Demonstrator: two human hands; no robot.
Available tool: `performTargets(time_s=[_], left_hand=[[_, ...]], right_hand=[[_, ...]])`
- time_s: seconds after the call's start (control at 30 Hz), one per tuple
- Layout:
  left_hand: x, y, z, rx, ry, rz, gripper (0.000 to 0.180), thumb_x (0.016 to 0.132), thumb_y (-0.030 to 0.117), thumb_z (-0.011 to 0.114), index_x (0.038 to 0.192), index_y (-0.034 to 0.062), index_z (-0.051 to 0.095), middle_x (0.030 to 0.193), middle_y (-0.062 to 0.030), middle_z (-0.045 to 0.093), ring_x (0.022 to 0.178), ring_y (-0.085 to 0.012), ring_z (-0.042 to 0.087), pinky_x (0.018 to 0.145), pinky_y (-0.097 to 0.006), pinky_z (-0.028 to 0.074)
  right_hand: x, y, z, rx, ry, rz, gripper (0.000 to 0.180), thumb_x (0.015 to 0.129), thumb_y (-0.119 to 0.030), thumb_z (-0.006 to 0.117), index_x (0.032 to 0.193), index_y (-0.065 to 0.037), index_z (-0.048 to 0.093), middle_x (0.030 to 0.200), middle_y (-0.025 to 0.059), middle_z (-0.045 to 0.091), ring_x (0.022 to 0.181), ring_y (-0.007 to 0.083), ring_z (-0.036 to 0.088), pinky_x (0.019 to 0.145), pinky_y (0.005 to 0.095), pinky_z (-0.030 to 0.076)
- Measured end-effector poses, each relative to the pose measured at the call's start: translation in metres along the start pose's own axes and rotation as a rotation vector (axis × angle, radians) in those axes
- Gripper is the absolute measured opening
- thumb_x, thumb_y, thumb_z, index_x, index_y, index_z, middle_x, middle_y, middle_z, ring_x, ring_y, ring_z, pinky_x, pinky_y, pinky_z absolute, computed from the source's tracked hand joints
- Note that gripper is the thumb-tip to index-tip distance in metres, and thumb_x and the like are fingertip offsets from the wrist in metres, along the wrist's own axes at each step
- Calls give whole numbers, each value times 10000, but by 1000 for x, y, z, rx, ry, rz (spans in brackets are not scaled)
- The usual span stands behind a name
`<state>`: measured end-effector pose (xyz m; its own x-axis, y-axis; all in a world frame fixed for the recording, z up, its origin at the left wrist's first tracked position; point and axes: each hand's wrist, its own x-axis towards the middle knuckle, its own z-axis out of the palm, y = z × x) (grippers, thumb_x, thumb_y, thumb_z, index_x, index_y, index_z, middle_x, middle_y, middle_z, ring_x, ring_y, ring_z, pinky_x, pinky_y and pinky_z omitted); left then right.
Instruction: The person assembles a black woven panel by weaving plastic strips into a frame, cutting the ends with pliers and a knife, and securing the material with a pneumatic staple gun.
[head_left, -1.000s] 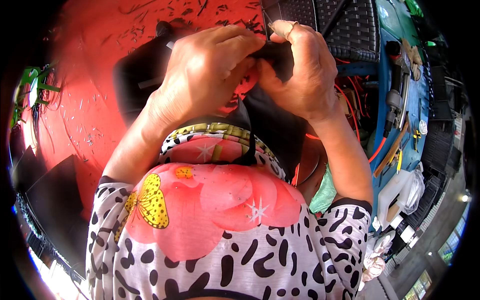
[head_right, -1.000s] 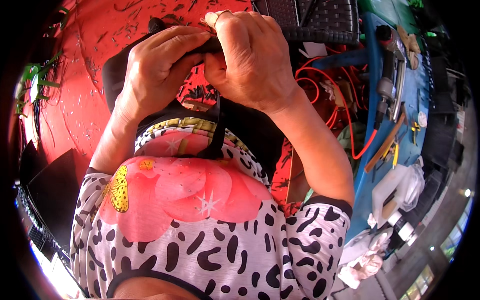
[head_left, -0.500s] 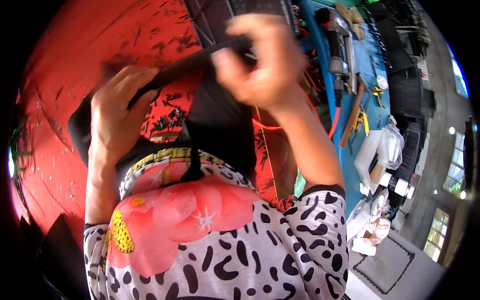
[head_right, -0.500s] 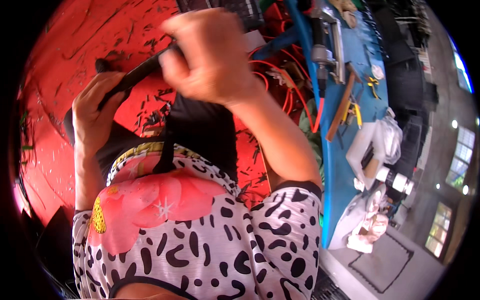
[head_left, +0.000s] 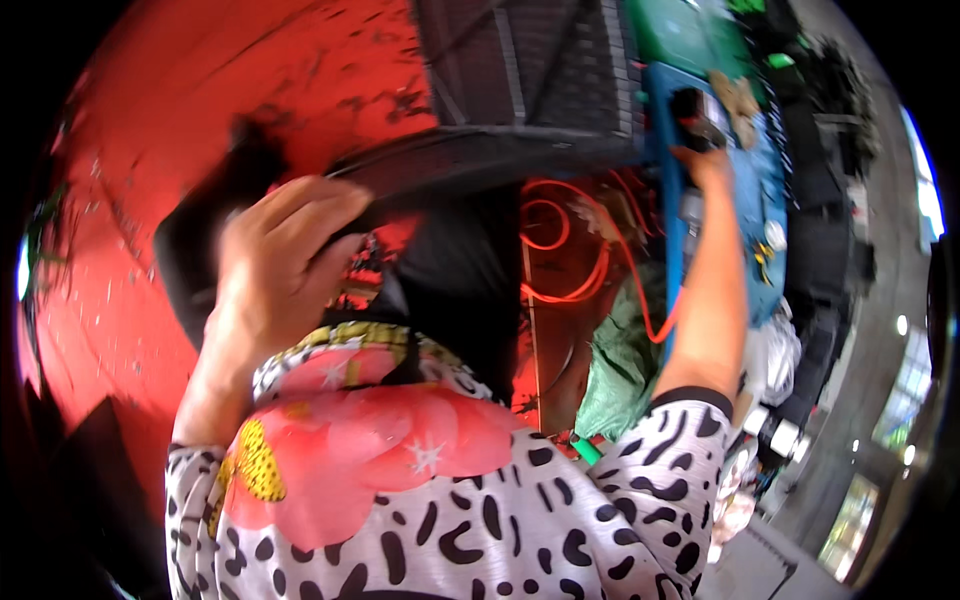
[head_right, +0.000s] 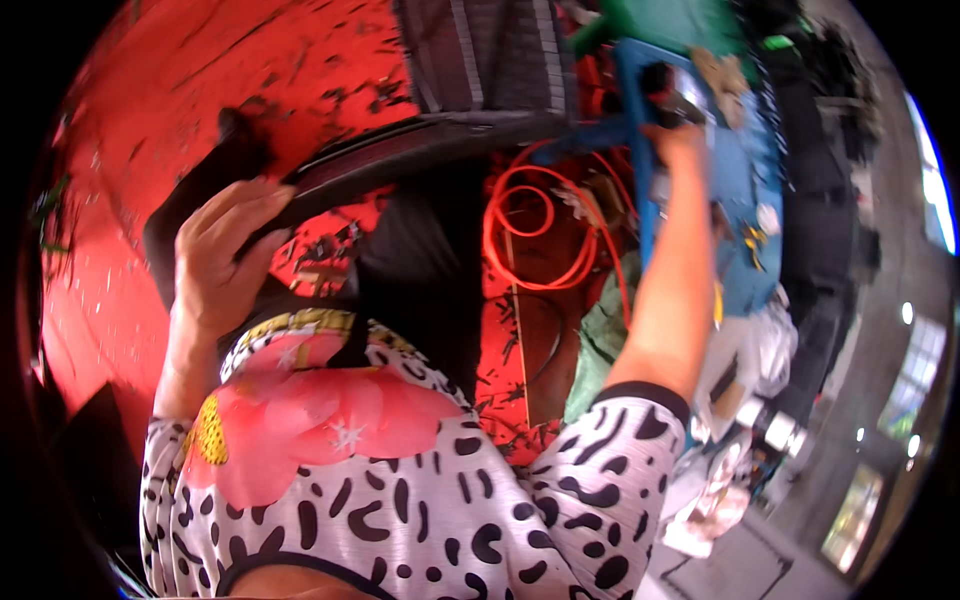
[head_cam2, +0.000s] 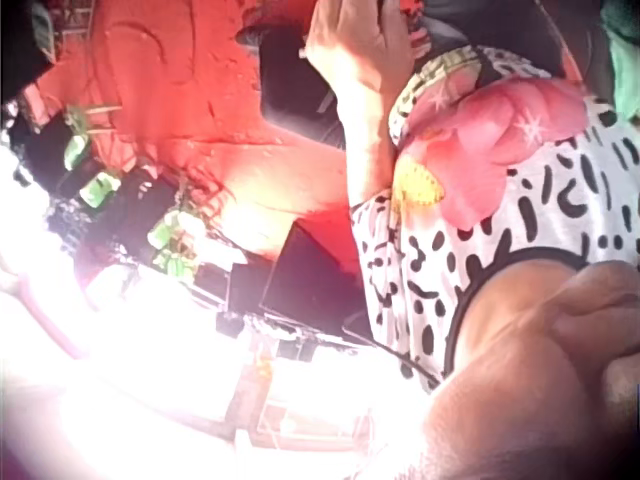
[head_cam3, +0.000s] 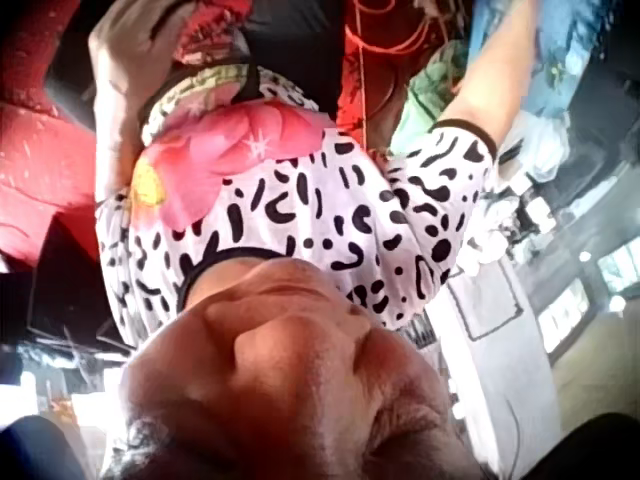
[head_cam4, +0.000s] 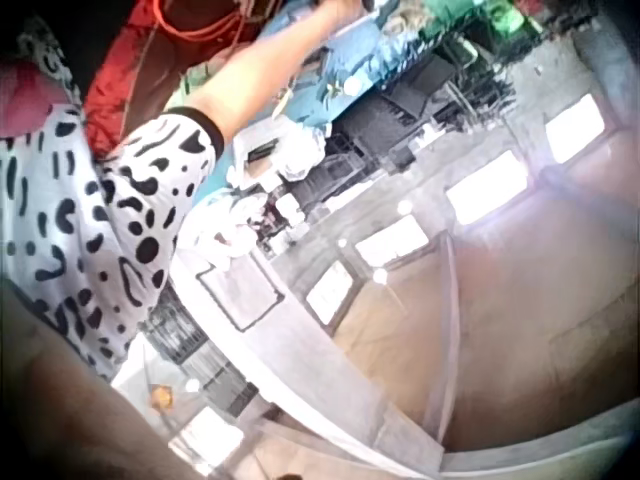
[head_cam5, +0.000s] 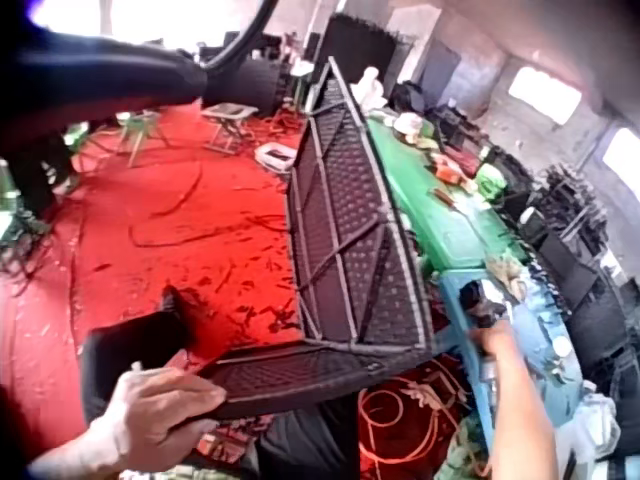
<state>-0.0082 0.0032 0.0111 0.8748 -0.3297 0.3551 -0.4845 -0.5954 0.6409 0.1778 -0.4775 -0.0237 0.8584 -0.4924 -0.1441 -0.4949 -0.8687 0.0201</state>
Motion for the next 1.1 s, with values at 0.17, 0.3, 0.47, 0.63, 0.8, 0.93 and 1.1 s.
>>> performTargets(time_s=[0.17,0.3,0.47,0.63,0.8,0.93,1.1], left_hand=[[-1,-10,2,-104,36,41,296,682,-12,677,972,-41,625,963,-170,639,871,-339,633,748,-373,518],[1,-13,0,-133,30,49,314,670,-18,680,978,-49,630,986,-170,637,891,-346,632,769,-376,524],[0,-23,3,-248,-55,32,321,667,-31,658,984,-69,617,956,-176,634,887,-344,629,771,-369,523],[0,-29,9,-248,9,117,318,673,-17,655,983,-68,606,923,-186,624,848,-366,615,728,-393,513],[2,-28,12,-280,1,130,323,672,8,658,981,-72,607,910,-188,617,862,-373,600,747,-406,497],[0,-30,17,-283,-3,110,323,673,28,659,977,-70,612,903,-189,612,868,-375,593,752,-408,492],[5,-27,14,-269,-48,88,320,675,31,657,976,-66,614,886,-186,607,856,-376,594,739,-412,492]], right_hand=[[29,31,20,-12,114,-92,406,668,-324,733,928,-14,693,845,168,681,807,285,659,739,382,492],[-23,32,-17,5,62,-136,422,694,-365,681,831,33,656,694,182,661,676,320,664,680,395,502],[-160,-5,-82,409,57,-362,187,741,-159,692,779,4,610,614,40,590,534,113,550,527,262,429],[-275,-26,-99,755,-147,-609,222,726,-184,646,797,11,566,660,82,534,606,159,538,619,274,435],[-347,-55,-90,918,-455,-506,201,674,-94,641,817,16,551,706,86,550,618,143,537,651,267,442],[-352,-44,-68,288,-545,-830,170,696,-64,628,835,-19,543,766,73,532,674,116,505,609,233,398],[-358,-51,-70,495,-673,-739,153,704,-53,604,836,-24,531,755,64,522,663,111,502,603,236,396]])
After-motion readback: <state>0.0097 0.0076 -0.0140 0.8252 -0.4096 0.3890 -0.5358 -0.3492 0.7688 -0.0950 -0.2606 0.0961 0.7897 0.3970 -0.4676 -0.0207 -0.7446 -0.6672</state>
